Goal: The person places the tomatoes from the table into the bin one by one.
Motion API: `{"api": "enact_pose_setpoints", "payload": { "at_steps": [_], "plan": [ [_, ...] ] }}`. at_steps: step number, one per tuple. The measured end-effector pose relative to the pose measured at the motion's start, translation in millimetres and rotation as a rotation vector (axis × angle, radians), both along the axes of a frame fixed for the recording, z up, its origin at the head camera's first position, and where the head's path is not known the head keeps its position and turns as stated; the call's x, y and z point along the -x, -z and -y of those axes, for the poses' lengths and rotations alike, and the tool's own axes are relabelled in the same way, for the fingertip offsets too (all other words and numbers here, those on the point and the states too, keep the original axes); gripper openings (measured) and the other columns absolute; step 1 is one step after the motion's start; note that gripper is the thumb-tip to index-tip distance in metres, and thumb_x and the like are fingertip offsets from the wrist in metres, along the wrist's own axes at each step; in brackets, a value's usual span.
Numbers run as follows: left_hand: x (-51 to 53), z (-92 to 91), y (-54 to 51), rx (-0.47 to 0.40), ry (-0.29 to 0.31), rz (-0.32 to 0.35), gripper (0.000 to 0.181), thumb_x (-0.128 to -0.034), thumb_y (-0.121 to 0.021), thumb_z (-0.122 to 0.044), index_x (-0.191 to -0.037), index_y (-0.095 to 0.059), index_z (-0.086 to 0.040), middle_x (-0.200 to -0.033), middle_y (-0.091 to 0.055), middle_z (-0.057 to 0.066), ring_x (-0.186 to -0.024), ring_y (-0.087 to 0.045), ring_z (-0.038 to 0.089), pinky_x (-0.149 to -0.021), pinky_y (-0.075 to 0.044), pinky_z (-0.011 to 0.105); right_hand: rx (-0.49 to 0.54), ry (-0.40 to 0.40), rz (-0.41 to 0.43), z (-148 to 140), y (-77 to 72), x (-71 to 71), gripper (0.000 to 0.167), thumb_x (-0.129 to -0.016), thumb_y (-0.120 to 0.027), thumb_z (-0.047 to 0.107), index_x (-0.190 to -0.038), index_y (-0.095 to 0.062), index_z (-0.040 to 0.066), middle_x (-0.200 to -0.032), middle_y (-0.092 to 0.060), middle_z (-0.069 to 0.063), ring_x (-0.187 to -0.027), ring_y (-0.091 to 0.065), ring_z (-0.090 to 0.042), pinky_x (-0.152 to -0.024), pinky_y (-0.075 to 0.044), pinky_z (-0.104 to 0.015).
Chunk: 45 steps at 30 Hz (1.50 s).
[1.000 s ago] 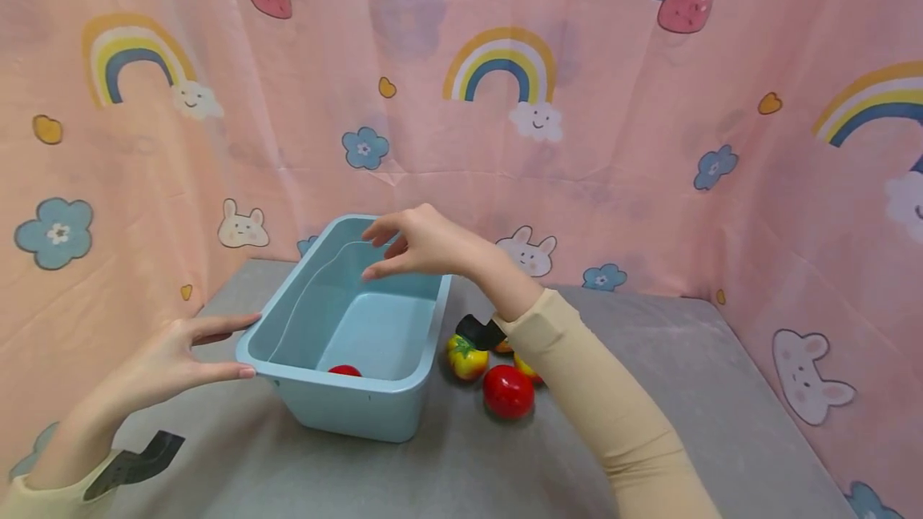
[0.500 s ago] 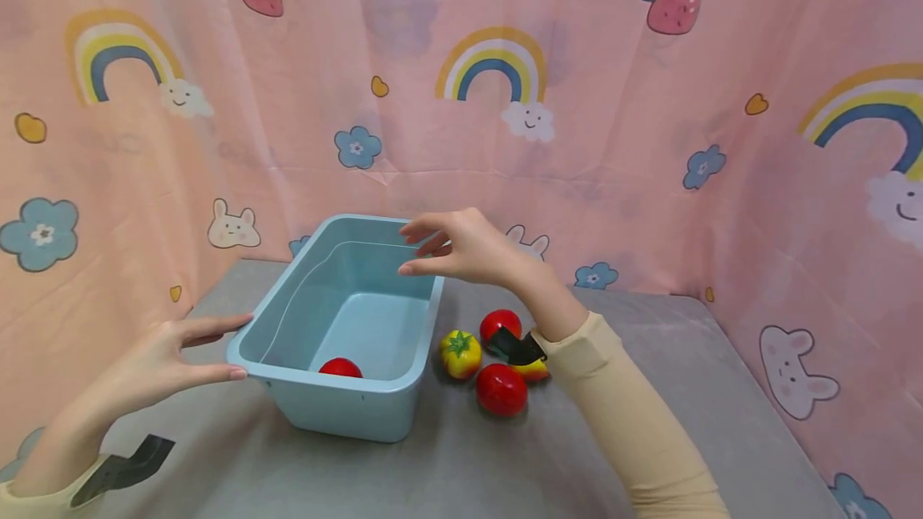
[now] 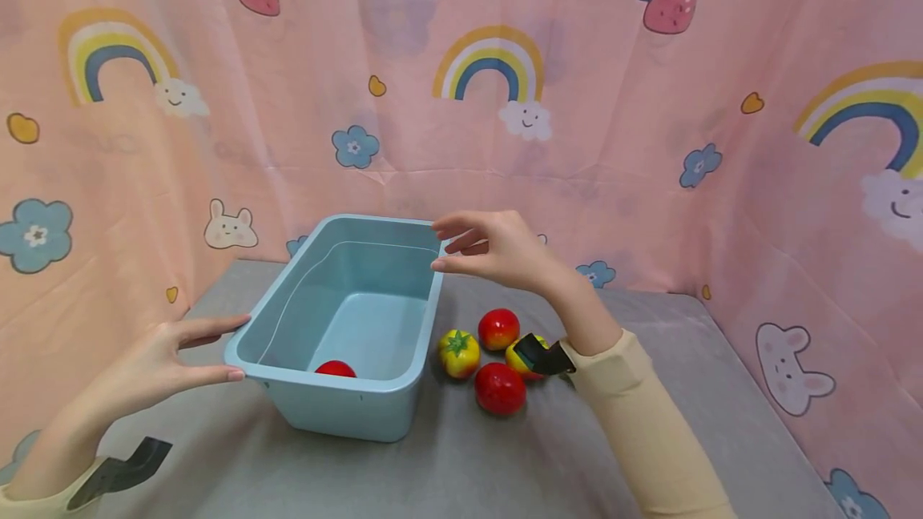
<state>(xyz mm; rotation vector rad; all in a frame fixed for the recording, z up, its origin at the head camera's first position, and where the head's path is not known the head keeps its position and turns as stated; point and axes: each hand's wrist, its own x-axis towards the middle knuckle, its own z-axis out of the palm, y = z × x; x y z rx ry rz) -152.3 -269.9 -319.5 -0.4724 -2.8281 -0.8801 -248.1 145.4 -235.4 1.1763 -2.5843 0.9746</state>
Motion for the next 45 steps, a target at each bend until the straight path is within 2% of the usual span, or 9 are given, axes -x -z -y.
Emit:
{"api": "enact_pose_setpoints", "payload": {
  "at_steps": [9,23,30,39,45],
  "plan": [
    [-0.5,-0.4,0.7,0.0,0.0,0.004,0.075,-0.0707,-0.075,-0.057,-0.131,-0.059,-0.015,-0.126,-0.063,0.01,-0.111,-0.06,0.042,-0.08,-0.054,0.054,0.031,0.054,0.005,-24,5.5,-5.8,0.044,-0.082,-0.075,0.029,-0.123,-0.062,0.018,-0.115,-0.068,-0.001,-0.099,-0.068,-0.016,-0.084,-0.056,-0.034],
    [-1.9,0.1,0.0,-0.003,0.007,-0.003,0.073,-0.0717,-0.075,-0.055,-0.131,-0.059,-0.016,-0.128,-0.062,0.009,-0.112,-0.059,0.041,-0.083,-0.052,0.056,0.062,0.139,-0.009,-61,20.3,-12.5,0.041,-0.084,-0.073,0.023,-0.122,-0.062,0.015,-0.114,-0.068,-0.004,-0.1,-0.068,-0.017,-0.084,-0.055,-0.034],
    [-2.5,-0.1,-0.2,0.0,0.001,-0.009,0.072,-0.0714,-0.075,-0.055,-0.13,-0.059,-0.017,-0.127,-0.062,0.007,-0.112,-0.06,0.04,-0.083,-0.053,0.054,0.051,0.252,0.044,-83,25.9,-16.8,0.042,-0.085,-0.072,0.026,-0.125,-0.06,0.017,-0.117,-0.067,-0.003,-0.103,-0.067,-0.017,-0.083,-0.053,-0.018],
    [-2.6,-0.9,-1.3,0.004,-0.002,-0.012,0.072,-0.0716,-0.075,-0.055,-0.13,-0.059,-0.017,-0.127,-0.063,0.006,-0.112,-0.06,0.04,-0.083,-0.053,0.054,0.014,0.332,0.03,-113,37.3,-19.0,0.042,-0.088,-0.068,0.027,-0.128,-0.058,0.016,-0.118,-0.067,-0.007,-0.102,-0.067,-0.022,-0.079,-0.051,-0.012],
    [-2.3,-0.7,-1.2,0.002,-0.003,-0.01,0.072,-0.0718,-0.075,-0.055,-0.13,-0.059,-0.017,-0.127,-0.062,0.007,-0.112,-0.06,0.04,-0.083,-0.053,0.054,-0.014,0.379,0.049,-131,48.1,-18.5,0.046,-0.089,-0.067,0.031,-0.131,-0.056,0.016,-0.122,-0.065,-0.009,-0.102,-0.066,-0.023,-0.078,-0.05,-0.011]
  ]
}}
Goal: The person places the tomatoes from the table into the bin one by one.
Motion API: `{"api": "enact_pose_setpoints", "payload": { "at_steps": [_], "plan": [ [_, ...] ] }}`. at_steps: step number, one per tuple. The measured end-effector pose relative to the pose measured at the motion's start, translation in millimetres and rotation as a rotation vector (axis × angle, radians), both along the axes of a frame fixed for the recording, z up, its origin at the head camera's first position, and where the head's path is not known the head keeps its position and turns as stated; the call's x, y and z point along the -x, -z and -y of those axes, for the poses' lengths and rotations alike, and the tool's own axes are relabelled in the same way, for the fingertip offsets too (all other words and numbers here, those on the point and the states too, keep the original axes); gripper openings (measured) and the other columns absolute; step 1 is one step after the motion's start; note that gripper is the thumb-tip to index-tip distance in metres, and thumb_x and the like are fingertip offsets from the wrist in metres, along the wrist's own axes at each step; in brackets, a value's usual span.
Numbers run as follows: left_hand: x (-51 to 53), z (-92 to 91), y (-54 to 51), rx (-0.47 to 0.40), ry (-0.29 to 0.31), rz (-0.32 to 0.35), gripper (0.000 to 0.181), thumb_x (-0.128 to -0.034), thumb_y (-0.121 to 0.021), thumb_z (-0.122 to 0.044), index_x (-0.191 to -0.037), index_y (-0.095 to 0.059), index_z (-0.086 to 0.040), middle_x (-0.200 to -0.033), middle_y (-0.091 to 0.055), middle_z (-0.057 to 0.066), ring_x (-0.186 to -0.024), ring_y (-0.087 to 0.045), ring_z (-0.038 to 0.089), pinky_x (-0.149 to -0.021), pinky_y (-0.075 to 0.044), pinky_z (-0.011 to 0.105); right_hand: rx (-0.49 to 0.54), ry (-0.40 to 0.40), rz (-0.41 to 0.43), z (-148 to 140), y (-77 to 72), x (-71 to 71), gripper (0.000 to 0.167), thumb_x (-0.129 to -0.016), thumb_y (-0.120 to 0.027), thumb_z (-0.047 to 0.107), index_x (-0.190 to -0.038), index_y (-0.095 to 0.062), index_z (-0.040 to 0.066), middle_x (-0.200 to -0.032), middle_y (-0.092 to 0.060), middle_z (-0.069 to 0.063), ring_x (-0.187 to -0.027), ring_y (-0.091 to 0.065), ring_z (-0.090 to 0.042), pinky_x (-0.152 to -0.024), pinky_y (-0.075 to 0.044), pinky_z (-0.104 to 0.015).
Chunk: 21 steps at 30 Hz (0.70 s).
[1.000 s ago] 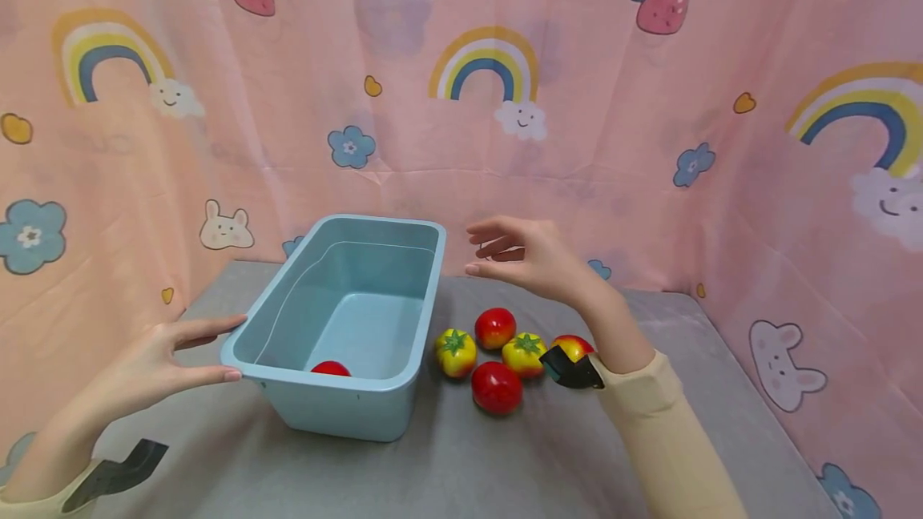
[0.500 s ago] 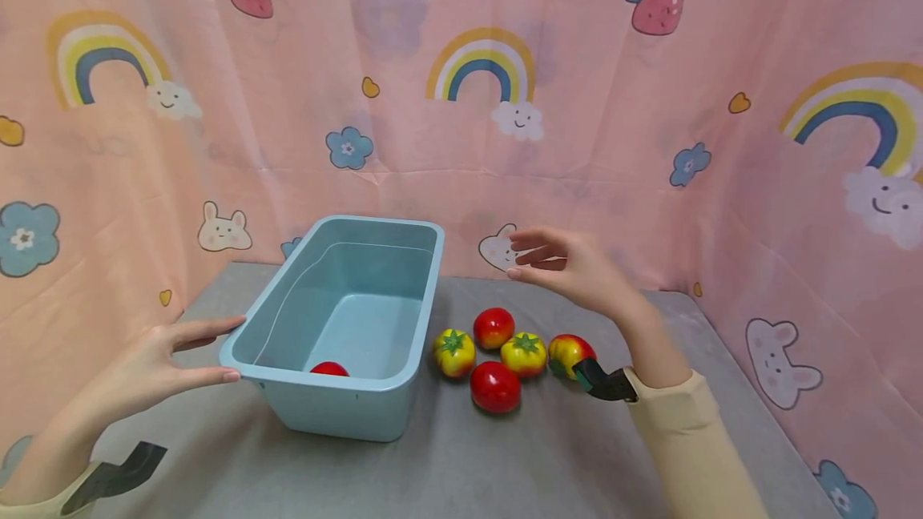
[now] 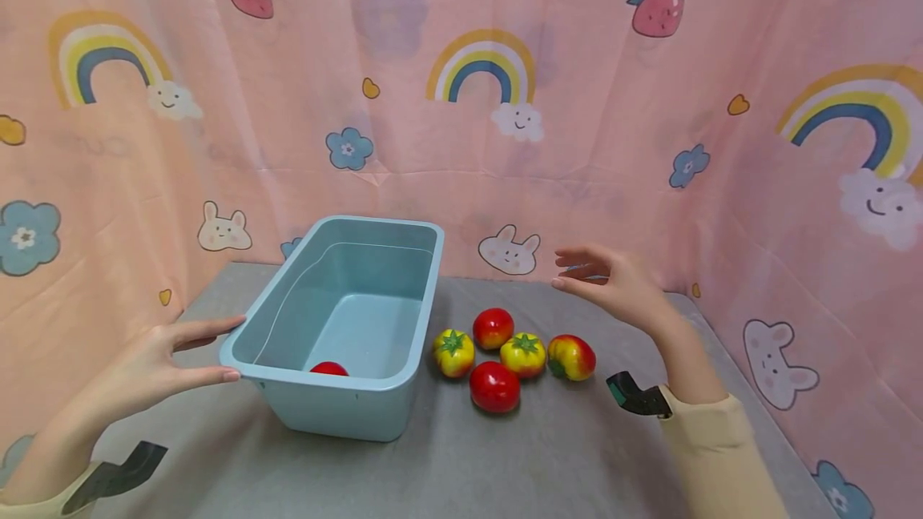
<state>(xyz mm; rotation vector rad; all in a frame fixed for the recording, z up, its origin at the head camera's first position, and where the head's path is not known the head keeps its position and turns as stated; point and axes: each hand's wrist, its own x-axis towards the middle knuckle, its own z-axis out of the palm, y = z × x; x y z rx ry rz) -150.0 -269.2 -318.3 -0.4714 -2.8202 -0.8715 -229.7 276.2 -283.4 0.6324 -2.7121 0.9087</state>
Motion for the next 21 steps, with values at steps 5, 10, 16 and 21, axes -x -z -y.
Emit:
{"api": "enact_pose_setpoints", "payload": {
  "at_steps": [5,10,16,21],
  "plan": [
    [0.0,0.4,-0.5,-0.012,0.006,0.007,0.071,-0.0723,-0.075,-0.054,-0.131,-0.059,-0.016,-0.127,-0.062,0.008,-0.113,-0.059,0.041,-0.083,-0.052,0.055,0.006,0.028,0.028,-14,8.5,-0.9,0.047,-0.089,-0.067,0.03,-0.132,-0.055,0.017,-0.126,-0.062,-0.01,-0.099,-0.066,-0.005,-0.076,-0.053,-0.015],
    [0.9,0.9,-0.1,-0.017,0.011,0.005,0.071,-0.0725,-0.075,-0.053,-0.131,-0.059,-0.016,-0.127,-0.062,0.009,-0.112,-0.059,0.041,-0.083,-0.052,0.055,-0.001,0.063,0.039,-27,20.7,0.2,0.045,-0.088,-0.067,0.032,-0.129,-0.057,0.016,-0.124,-0.063,-0.009,-0.096,-0.062,0.007,-0.075,-0.054,-0.019],
    [1.8,1.7,-0.5,-0.021,0.015,0.001,0.071,-0.0726,-0.076,-0.052,-0.13,-0.059,-0.014,-0.127,-0.062,0.009,-0.112,-0.06,0.041,-0.083,-0.053,0.054,-0.02,0.094,0.079,-38,36.0,3.2,0.047,-0.089,-0.065,0.038,-0.129,-0.057,0.014,-0.126,-0.062,-0.01,-0.105,-0.065,-0.022,-0.083,-0.056,-0.042],
    [2.0,1.5,-1.7,-0.016,0.015,0.002,0.071,-0.0724,-0.076,-0.052,-0.13,-0.059,-0.014,-0.126,-0.063,0.01,-0.111,-0.06,0.042,-0.082,-0.053,0.055,-0.01,0.119,0.167,-46,46.8,3.1,0.051,-0.09,-0.062,0.043,-0.13,-0.055,0.013,-0.128,-0.059,-0.013,-0.112,-0.06,-0.035,-0.088,-0.051,-0.055]
  ]
}}
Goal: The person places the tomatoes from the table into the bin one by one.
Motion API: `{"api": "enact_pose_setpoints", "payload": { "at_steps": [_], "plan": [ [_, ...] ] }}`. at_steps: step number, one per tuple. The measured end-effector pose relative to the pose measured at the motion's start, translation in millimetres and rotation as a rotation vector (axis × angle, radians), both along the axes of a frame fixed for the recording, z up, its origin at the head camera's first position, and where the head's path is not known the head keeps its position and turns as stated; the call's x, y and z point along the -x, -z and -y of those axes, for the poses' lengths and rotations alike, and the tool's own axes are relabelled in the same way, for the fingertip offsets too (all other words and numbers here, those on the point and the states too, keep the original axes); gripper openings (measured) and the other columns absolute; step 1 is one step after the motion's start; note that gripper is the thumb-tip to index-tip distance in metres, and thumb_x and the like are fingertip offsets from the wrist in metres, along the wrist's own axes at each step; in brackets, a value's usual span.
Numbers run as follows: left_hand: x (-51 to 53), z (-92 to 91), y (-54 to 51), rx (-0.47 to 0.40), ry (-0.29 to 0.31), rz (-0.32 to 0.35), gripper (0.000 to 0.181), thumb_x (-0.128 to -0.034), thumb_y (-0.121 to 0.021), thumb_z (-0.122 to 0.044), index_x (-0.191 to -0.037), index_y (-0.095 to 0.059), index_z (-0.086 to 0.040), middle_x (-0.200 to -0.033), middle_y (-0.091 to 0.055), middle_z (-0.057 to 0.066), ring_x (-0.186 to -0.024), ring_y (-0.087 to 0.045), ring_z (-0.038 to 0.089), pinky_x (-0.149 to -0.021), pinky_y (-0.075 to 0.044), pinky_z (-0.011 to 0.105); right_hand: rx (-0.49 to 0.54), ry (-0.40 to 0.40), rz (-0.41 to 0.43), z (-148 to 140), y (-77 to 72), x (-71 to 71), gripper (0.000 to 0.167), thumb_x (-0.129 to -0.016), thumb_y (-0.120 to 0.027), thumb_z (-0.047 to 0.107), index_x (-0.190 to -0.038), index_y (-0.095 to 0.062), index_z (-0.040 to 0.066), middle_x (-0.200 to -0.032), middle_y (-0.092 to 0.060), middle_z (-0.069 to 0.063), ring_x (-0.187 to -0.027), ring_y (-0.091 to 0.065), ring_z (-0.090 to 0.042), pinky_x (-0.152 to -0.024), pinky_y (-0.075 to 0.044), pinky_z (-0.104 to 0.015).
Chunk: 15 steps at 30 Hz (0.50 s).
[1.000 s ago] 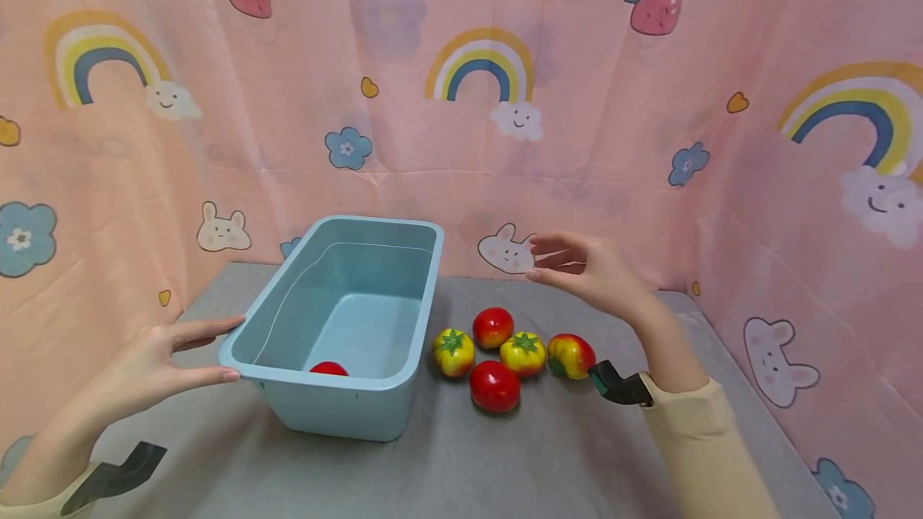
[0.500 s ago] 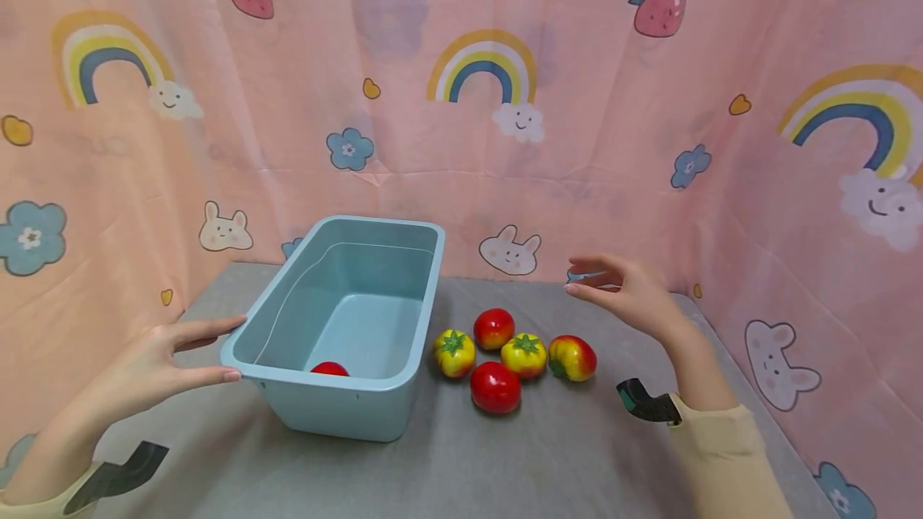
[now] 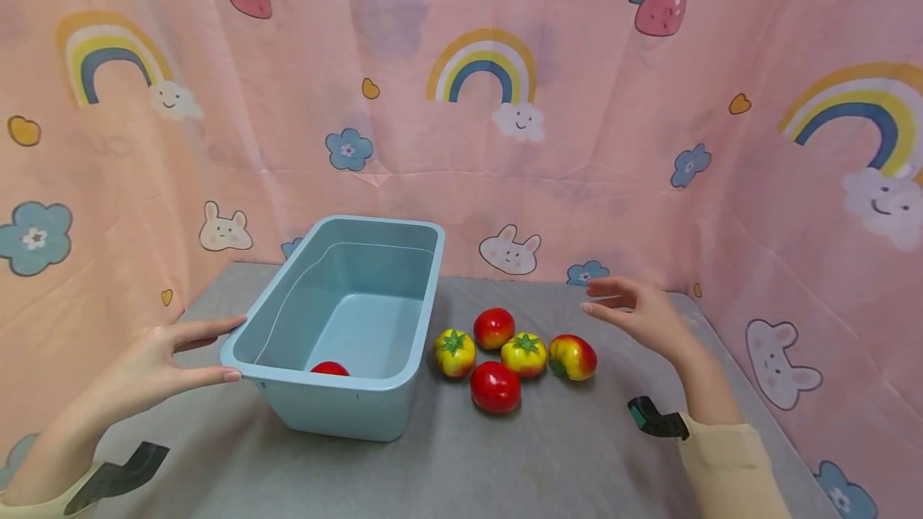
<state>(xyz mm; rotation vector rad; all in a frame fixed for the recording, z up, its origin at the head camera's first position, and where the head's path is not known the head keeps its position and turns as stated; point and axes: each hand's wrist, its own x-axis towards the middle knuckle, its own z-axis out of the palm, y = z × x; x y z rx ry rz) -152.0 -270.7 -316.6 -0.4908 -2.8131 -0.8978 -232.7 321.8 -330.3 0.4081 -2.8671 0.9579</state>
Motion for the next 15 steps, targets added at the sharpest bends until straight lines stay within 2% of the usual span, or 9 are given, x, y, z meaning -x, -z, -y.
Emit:
{"api": "enact_pose_setpoints", "payload": {
  "at_steps": [7,15],
  "plan": [
    [-0.2,-0.3,1.0,0.0,-0.001,-0.005,0.072,-0.0723,-0.076,-0.053,-0.13,-0.059,-0.014,-0.126,-0.063,0.009,-0.112,-0.06,0.041,-0.082,-0.053,0.055,-0.002,0.027,0.021,-9,21.2,1.9,0.052,-0.09,-0.06,0.045,-0.13,-0.055,0.012,-0.125,-0.062,-0.014,-0.11,-0.061,-0.036,-0.087,-0.051,-0.055],
    [0.5,0.1,3.7,-0.01,-0.002,-0.007,0.072,-0.072,-0.076,-0.052,-0.13,-0.06,-0.014,-0.126,-0.063,0.008,-0.113,-0.059,0.04,-0.085,-0.051,0.056,0.028,0.037,0.092,-15,40.7,3.2,0.055,-0.091,-0.059,0.046,-0.132,-0.053,0.009,-0.126,-0.061,-0.017,-0.111,-0.06,-0.037,-0.089,-0.05,-0.056]
  ]
}}
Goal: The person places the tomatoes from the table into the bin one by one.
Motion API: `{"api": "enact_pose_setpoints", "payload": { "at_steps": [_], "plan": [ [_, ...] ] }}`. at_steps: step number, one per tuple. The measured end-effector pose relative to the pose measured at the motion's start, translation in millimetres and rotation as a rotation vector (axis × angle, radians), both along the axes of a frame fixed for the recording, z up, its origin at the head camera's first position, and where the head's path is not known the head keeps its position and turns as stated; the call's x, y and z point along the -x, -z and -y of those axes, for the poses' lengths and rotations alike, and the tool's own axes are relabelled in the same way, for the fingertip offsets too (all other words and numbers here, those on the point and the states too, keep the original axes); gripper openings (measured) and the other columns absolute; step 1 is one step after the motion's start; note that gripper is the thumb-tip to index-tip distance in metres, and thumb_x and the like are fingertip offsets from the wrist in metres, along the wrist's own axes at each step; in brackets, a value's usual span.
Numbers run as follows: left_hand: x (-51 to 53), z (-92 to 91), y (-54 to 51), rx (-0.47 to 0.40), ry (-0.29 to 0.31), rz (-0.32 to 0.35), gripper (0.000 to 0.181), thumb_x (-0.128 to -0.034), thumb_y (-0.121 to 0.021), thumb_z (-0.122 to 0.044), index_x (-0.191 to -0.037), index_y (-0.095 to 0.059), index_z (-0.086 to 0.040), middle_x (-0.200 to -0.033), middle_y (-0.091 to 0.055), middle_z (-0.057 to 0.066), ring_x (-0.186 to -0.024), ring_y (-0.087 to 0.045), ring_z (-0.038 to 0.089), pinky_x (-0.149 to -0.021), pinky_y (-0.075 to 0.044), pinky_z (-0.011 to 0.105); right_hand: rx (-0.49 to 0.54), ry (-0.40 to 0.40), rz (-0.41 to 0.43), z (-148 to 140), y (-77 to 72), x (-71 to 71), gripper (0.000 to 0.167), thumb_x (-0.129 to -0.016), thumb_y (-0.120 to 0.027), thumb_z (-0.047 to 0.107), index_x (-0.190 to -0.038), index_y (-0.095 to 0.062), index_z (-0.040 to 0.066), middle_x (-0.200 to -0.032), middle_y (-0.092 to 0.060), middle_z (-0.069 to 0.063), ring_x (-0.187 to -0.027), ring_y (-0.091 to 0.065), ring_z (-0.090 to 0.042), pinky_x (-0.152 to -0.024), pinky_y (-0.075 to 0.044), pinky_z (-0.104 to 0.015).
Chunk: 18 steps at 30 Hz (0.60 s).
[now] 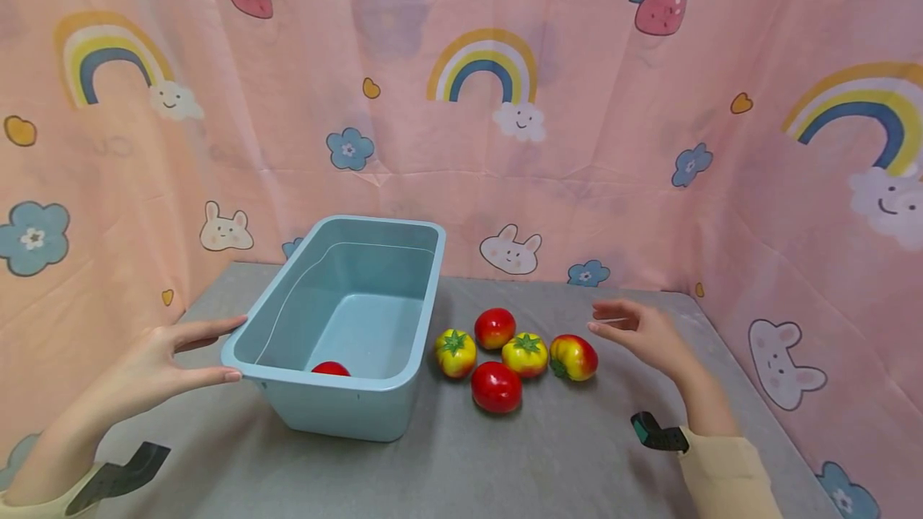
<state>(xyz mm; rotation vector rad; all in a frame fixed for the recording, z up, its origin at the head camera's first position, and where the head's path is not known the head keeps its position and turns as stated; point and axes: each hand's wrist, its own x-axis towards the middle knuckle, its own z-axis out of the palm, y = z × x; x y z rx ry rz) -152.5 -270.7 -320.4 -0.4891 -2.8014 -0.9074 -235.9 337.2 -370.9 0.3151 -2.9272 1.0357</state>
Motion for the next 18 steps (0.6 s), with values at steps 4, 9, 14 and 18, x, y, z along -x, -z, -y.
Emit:
{"api": "enact_pose_setpoints", "payload": {
  "at_steps": [4,9,14,18],
  "plan": [
    [-0.5,0.0,0.8,-0.001,-0.004,-0.003,0.071,-0.0717,-0.076,-0.053,-0.13,-0.06,-0.014,-0.126,-0.063,0.008,-0.113,-0.059,0.04,-0.085,-0.051,0.056,0.001,-0.005,-0.001,-2,10.0,0.3,0.054,-0.091,-0.059,0.046,-0.131,-0.054,0.009,-0.126,-0.061,-0.016,-0.111,-0.06,-0.037,-0.088,-0.05,-0.056],
    [-0.8,0.5,2.4,0.003,-0.007,-0.01,0.071,-0.0717,-0.076,-0.053,-0.13,-0.06,-0.016,-0.125,-0.064,0.006,-0.113,-0.06,0.039,-0.084,-0.052,0.056,0.007,-0.008,0.018,-3,22.9,1.0,0.054,-0.09,-0.06,0.046,-0.131,-0.054,0.012,-0.127,-0.06,-0.015,-0.112,-0.06,-0.036,-0.089,-0.05,-0.056],
    [-1.1,1.0,3.5,0.009,-0.013,-0.006,0.07,-0.0716,-0.075,-0.054,-0.13,-0.059,-0.019,-0.125,-0.064,0.005,-0.114,-0.06,0.038,-0.084,-0.052,0.055,0.018,-0.016,0.015,-3,34.2,2.8,0.054,-0.089,-0.061,0.046,-0.129,-0.056,0.01,-0.127,-0.06,-0.016,-0.111,-0.06,-0.037,-0.088,-0.052,-0.052],
    [-0.9,0.9,3.6,0.005,-0.008,-0.004,0.071,-0.0715,-0.076,-0.054,-0.13,-0.059,-0.017,-0.126,-0.064,0.006,-0.114,-0.059,0.039,-0.085,-0.051,0.056,0.041,-0.035,0.02,-2,41.4,4.7,0.054,-0.089,-0.062,0.044,-0.129,-0.056,0.007,-0.126,-0.061,-0.016,-0.111,-0.061,-0.036,-0.087,-0.052,-0.05]
  ]
}}
